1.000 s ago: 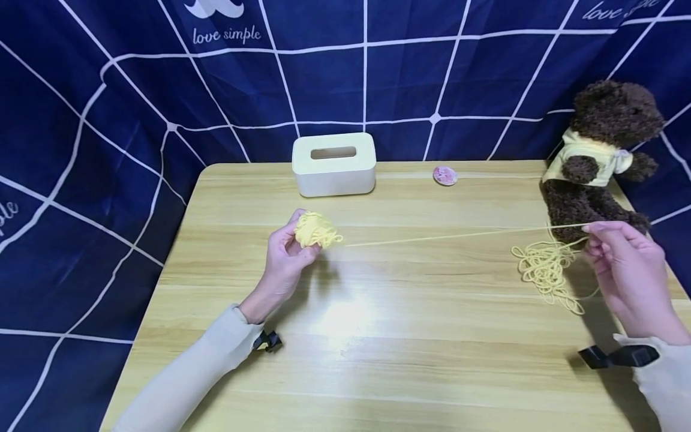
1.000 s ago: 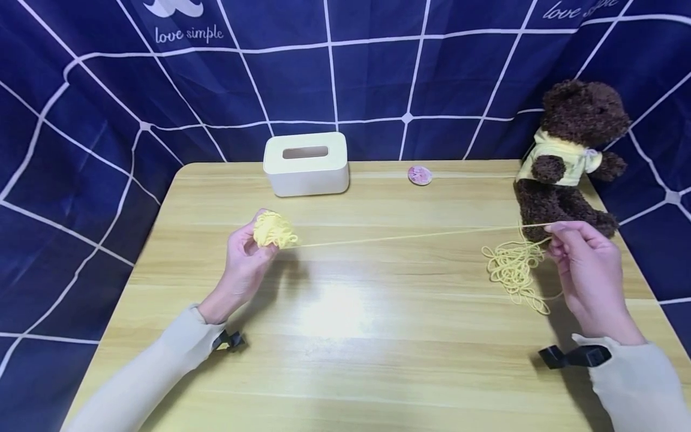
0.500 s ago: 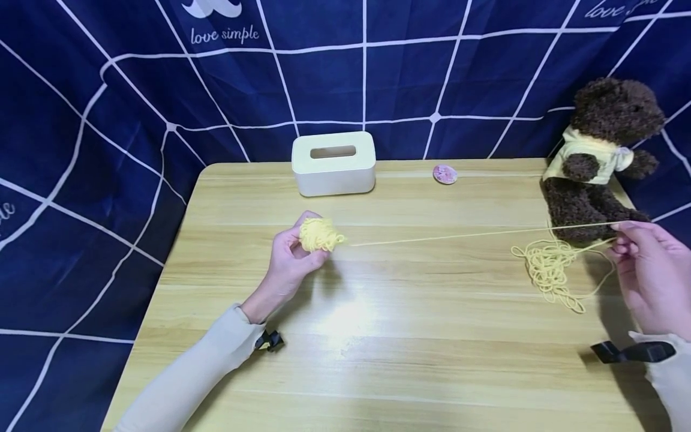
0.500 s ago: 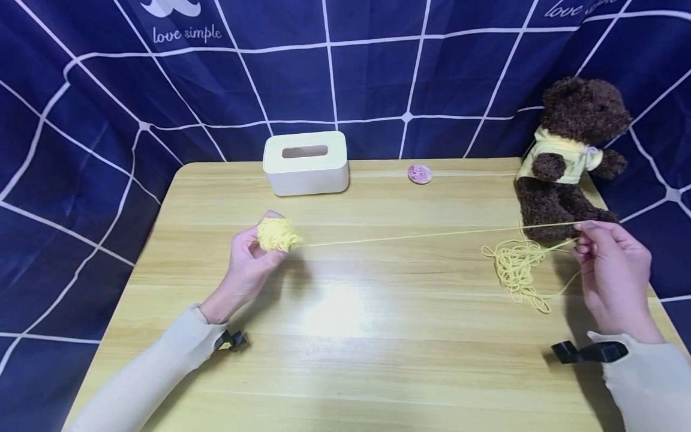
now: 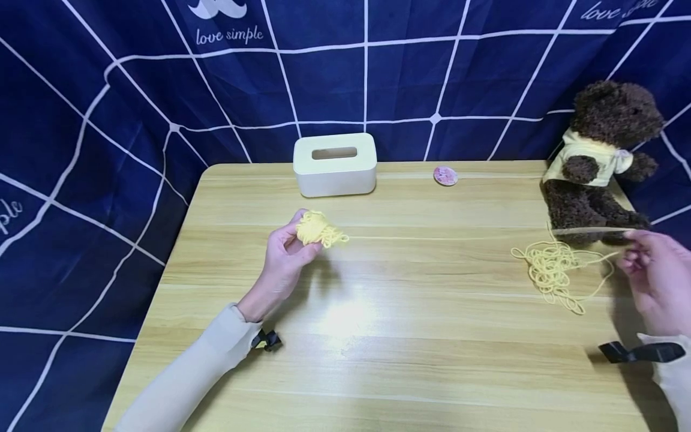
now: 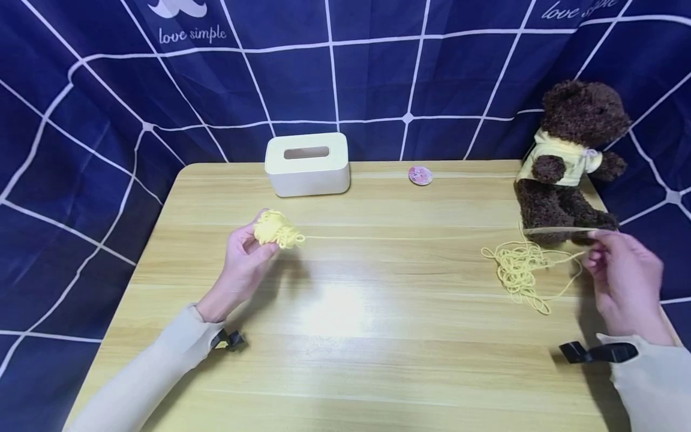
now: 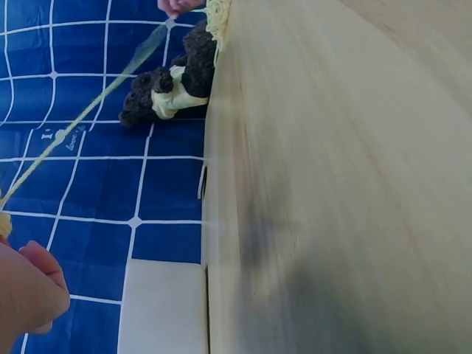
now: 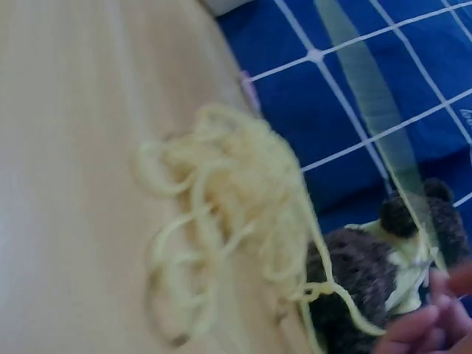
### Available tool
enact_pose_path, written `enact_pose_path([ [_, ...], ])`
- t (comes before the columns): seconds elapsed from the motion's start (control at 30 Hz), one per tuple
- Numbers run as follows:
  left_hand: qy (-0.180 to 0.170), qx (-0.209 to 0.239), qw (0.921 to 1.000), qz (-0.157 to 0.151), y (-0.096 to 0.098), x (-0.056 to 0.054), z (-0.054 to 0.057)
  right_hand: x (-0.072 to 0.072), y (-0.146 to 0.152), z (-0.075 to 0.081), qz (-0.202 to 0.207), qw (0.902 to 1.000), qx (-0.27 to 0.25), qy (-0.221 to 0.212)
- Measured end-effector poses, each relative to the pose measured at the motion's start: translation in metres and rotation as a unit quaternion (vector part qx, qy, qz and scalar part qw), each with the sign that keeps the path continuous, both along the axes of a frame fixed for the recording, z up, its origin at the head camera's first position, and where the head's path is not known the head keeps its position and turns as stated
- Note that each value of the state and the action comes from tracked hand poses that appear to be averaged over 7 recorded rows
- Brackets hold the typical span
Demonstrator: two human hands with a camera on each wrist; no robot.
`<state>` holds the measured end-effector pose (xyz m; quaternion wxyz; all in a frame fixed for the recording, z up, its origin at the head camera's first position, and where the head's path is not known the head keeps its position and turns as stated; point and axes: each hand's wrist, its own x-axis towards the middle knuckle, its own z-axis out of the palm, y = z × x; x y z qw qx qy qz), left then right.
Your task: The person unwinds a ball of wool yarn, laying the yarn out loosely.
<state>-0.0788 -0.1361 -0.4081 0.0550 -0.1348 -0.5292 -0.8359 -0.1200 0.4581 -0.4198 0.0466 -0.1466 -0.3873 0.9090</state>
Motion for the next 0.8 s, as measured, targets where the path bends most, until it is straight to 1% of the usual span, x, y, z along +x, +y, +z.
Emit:
enact_pose_path([
  [0.03,0.002,0.003,1.0,0.002,0.0,0.0,0.0,0.002,0.001,-0.002,0.032,0.9986,0.039,-0.016],
  [0.07,0.004,0.005,1.0,0.003,0.0,-0.001,0.001,0.004,0.001,-0.004,0.066,0.994,0.082,-0.031],
  [0.13,0.005,0.01,0.9999,0.005,0.0,-0.002,0.001,0.007,0.0,-0.007,0.127,0.9814,0.136,-0.046],
  [0.2,0.002,0.014,0.9999,0.005,0.001,-0.003,0.003,0.01,-0.004,-0.009,0.167,0.9699,0.171,-0.047],
  [0.23,0.0,0.017,0.9998,0.004,0.002,-0.003,0.004,0.011,-0.006,-0.009,0.175,0.9668,0.181,-0.045],
  [0.27,-0.001,0.02,0.9998,0.002,0.002,-0.003,0.005,0.011,-0.01,-0.009,0.175,0.9669,0.182,-0.039],
  [0.33,-0.006,0.025,0.9997,-0.001,0.004,-0.004,0.007,0.01,-0.017,-0.007,0.169,0.971,0.167,-0.029],
  [0.4,-0.007,0.028,0.9996,-0.003,0.006,-0.005,0.008,0.009,-0.026,-0.004,0.155,0.975,0.158,-0.02],
  [0.53,-0.015,0.03,0.9994,-0.005,0.009,-0.005,0.009,0.01,-0.05,0.002,0.115,0.9853,0.126,-0.006],
  [0.63,-0.02,0.029,0.9993,-0.007,0.011,-0.004,0.009,0.013,-0.073,0.004,0.097,0.9893,0.109,0.005],
  [0.7,-0.02,0.029,0.9993,-0.008,0.012,-0.005,0.01,0.013,-0.091,0.007,0.1,0.9892,0.107,0.014],
  [0.8,-0.018,0.031,0.9993,-0.011,0.014,-0.006,0.01,0.009,-0.117,0.013,0.127,0.9851,0.112,0.028],
])
